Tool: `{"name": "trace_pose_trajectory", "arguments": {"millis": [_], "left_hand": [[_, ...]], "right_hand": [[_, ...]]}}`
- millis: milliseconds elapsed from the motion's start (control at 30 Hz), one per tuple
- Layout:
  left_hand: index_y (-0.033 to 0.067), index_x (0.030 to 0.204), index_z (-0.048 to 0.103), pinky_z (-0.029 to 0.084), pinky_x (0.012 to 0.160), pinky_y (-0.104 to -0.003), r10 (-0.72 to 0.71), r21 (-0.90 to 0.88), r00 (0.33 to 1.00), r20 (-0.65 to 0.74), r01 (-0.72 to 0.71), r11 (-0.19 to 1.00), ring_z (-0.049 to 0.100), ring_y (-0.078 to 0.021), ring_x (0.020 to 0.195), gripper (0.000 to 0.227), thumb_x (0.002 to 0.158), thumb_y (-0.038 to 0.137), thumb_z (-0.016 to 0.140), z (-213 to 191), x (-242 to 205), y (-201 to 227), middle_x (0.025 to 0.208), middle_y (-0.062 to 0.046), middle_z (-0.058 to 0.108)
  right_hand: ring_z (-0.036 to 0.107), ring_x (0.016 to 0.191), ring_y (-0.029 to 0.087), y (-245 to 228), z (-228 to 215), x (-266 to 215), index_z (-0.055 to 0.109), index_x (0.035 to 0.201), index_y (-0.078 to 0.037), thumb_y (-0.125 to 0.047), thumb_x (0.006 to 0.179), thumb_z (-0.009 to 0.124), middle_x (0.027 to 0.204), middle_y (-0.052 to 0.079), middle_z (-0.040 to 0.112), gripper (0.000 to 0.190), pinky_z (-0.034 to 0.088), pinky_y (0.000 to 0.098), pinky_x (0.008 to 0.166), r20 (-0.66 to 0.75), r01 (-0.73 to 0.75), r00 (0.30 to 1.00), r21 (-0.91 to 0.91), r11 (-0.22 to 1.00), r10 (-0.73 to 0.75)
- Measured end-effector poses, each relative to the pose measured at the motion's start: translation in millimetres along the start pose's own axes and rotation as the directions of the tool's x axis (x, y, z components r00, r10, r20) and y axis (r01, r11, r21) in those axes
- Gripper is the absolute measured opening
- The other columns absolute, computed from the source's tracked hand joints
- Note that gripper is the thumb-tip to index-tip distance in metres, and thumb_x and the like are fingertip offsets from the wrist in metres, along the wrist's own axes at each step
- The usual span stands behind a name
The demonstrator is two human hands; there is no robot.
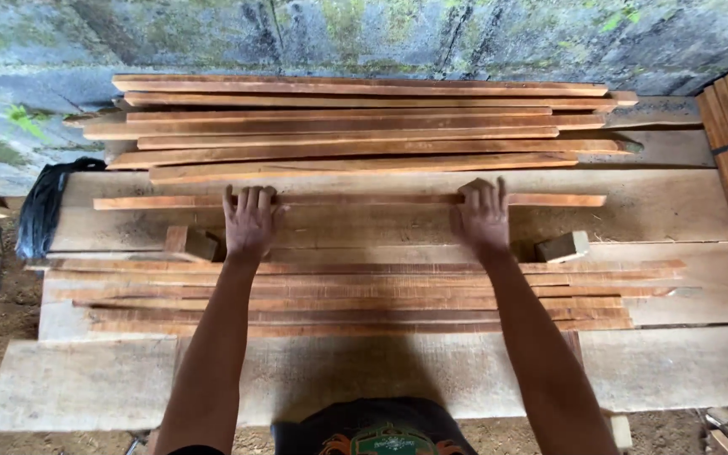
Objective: Sorting and arranging thin wooden planks on a wooden stand in a workshop environment.
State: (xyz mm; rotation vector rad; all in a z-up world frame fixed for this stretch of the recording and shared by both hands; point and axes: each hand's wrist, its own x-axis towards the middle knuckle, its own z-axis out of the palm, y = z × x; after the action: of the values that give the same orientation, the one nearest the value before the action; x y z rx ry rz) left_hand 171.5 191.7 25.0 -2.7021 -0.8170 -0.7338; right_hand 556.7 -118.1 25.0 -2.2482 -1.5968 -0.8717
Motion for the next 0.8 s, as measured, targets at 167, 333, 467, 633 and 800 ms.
{"name": "trace_pose_trajectory", "arguments": {"millis": [167, 333, 467, 633, 800], "left_hand": [[0.0105, 0.122, 0.058, 0.031, 0.114, -0.055, 0.038, -0.101, 0.991, -0.127, -0.051, 0.994, 0.058, -0.0265, 0.11, 0.047, 0.103, 0.054, 0.056, -66, -20, -1, 0.107, -0.008, 0.059], [0.0102, 0.116, 0.06, 0.03, 0.111, -0.058, 0.007, -0.13, 0.988, -0.154, -0.027, 0.991, 0.057, -0.0323, 0.106, 0.045, 0.103, 0.053, 0.06, -83, -92, 16, 0.102, -0.011, 0.057], [0.0106, 0.112, 0.064, 0.034, 0.109, -0.056, -0.025, -0.178, 0.999, -0.041, 0.018, 0.984, 0.06, -0.0312, 0.103, 0.047, 0.099, 0.056, 0.06, -57, -150, 37, 0.1, -0.01, 0.06], [0.0117, 0.121, 0.064, 0.037, 0.113, -0.049, -0.059, -0.231, 0.995, -0.084, 0.038, 0.972, 0.061, -0.027, 0.115, 0.044, 0.095, 0.047, 0.065, -85, -151, 70, 0.111, -0.009, 0.062], [0.0162, 0.134, 0.064, 0.035, 0.116, -0.047, -0.069, -0.283, 0.991, -0.119, 0.033, 0.959, 0.059, -0.0231, 0.122, 0.05, 0.097, 0.049, 0.06, -89, -147, 72, 0.124, -0.006, 0.064]], "right_hand": [[0.062, 0.123, 0.033, -8, -106, 9, 0.062, 0.113, -0.007, -0.028, 0.084, 0.066, 0.116, 0.015, 0.06, 0.036, 0.032, 0.0624, 0.12, -0.173, 0.061, 0.984, 0.132, 0.989, -0.038], [0.059, 0.106, 0.04, -17, -122, -66, 0.062, 0.107, -0.004, -0.034, 0.091, 0.062, 0.106, 0.018, 0.052, 0.034, 0.035, 0.0679, 0.113, -0.188, 0.021, 0.982, 0.134, 0.991, 0.005], [0.057, 0.102, 0.039, -41, -103, -139, 0.062, 0.103, -0.008, -0.032, 0.082, 0.064, 0.104, 0.015, 0.051, 0.032, 0.041, 0.0643, 0.1, -0.018, -0.084, 0.996, 0.114, 0.99, 0.087], [0.059, 0.097, 0.034, -63, -90, -171, 0.067, 0.111, -0.01, -0.038, 0.082, 0.066, 0.1, 0.012, 0.056, 0.04, 0.045, 0.054, 0.094, 0.047, -0.108, 0.993, 0.085, 0.99, 0.104], [0.062, 0.097, 0.029, -57, -86, -177, 0.07, 0.117, -0.014, -0.047, 0.089, 0.063, 0.097, 0.008, 0.06, 0.044, 0.048, 0.0477, 0.097, -0.025, -0.078, 0.996, 0.131, 0.988, 0.082]]}}
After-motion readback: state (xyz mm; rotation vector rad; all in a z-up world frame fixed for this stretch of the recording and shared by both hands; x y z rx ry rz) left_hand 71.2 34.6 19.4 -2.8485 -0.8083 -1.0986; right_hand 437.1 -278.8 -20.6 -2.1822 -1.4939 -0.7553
